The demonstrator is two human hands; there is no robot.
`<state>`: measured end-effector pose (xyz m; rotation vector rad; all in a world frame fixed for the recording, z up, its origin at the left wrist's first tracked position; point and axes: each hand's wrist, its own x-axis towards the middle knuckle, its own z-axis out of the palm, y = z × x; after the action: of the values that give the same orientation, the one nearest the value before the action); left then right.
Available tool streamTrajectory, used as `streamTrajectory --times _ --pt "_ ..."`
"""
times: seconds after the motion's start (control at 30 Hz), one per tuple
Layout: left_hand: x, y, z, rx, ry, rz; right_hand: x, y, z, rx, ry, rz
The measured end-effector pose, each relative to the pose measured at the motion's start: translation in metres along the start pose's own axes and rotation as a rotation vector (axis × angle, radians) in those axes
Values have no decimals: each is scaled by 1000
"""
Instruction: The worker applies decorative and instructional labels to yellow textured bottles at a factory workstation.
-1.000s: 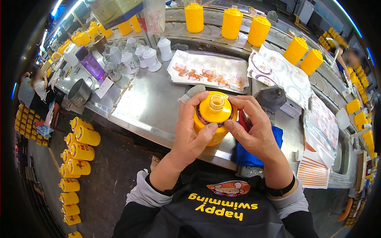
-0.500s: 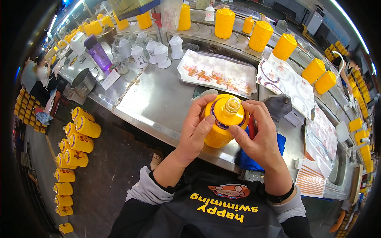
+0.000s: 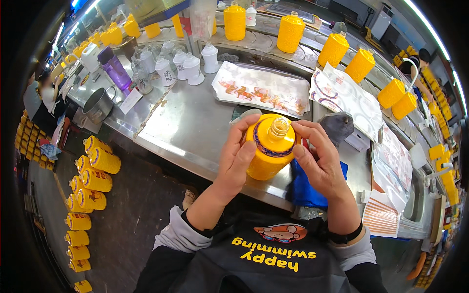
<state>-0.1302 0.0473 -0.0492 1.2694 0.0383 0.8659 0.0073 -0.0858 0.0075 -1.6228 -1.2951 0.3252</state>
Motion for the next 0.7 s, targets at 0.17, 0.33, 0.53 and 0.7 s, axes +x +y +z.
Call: streamTrajectory --times 0.17,0.33,0.53,0.7 --pt "-3 3 7 87 -20 -2 -1 5 4 68 26 -51" --pt "0 7 8 149 -21 -21 -1 4 3 33 21 -38" --pt "1 8 8 252 0 -12 -1 2 4 -27 36 -73" --pt "1 7 7 312 15 -14 -1 1 4 -25 37 -63"
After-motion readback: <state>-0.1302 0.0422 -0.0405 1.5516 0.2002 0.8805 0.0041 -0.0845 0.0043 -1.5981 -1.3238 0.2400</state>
